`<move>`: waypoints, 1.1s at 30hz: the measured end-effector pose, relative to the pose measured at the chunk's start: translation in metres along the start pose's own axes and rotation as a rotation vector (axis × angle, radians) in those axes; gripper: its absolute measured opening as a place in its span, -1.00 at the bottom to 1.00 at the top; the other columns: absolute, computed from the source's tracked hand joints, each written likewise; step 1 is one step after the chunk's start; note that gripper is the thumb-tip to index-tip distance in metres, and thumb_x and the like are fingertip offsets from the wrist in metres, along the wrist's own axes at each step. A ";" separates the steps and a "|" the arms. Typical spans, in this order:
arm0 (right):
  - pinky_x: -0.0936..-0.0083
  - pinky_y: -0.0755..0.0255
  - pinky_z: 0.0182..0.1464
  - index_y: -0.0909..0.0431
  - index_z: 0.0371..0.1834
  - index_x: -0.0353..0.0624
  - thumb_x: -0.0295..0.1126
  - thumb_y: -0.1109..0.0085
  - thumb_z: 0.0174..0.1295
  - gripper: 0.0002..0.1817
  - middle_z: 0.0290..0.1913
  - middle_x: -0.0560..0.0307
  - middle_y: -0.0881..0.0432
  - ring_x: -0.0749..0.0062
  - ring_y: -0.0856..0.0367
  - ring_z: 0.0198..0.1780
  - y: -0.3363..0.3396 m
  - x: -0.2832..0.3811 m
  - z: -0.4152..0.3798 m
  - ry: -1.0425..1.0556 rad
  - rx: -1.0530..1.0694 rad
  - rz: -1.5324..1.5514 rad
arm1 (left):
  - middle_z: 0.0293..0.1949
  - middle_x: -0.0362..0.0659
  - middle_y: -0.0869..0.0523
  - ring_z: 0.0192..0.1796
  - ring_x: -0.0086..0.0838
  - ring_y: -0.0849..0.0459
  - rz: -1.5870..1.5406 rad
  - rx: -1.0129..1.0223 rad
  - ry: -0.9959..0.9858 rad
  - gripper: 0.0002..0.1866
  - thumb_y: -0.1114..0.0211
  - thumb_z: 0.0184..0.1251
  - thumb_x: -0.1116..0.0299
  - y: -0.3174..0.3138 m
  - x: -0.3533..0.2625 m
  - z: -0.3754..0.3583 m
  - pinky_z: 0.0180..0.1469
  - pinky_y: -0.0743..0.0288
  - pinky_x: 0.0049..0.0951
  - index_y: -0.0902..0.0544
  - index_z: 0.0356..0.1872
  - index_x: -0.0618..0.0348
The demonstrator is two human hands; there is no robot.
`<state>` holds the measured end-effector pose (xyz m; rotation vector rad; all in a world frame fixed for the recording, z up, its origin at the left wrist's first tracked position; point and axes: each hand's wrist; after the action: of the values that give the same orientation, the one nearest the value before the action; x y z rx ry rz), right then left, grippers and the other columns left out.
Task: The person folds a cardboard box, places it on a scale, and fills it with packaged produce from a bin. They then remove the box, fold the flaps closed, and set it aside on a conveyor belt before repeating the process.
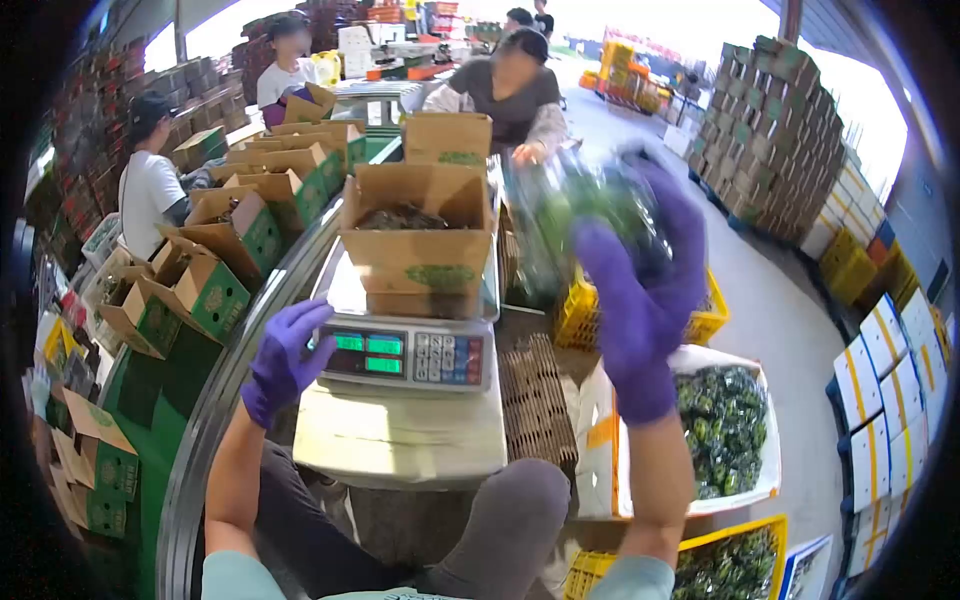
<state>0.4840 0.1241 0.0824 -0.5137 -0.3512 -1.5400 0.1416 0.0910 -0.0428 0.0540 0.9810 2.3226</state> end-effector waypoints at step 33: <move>0.32 -0.33 0.28 -0.44 0.27 -0.24 -0.25 -0.27 0.27 -0.46 0.31 -0.05 -0.43 0.25 -0.41 0.31 0.008 -0.139 -0.022 -0.318 0.390 -0.530 | 0.03 0.04 -0.67 0.08 -0.29 -0.64 -0.387 -0.039 0.401 -0.67 -0.27 0.30 0.42 0.017 0.054 -0.005 0.17 -0.44 -0.39 -0.61 0.06 0.34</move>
<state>0.4873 0.2302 -0.0098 -0.3686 -1.0780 -1.8334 0.0879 0.1083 -0.0451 -0.5874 1.0263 2.0252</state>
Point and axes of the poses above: each hand's wrist, its own z-axis towards the middle knuckle, its own y-axis out of the back of the hand, x = y × z
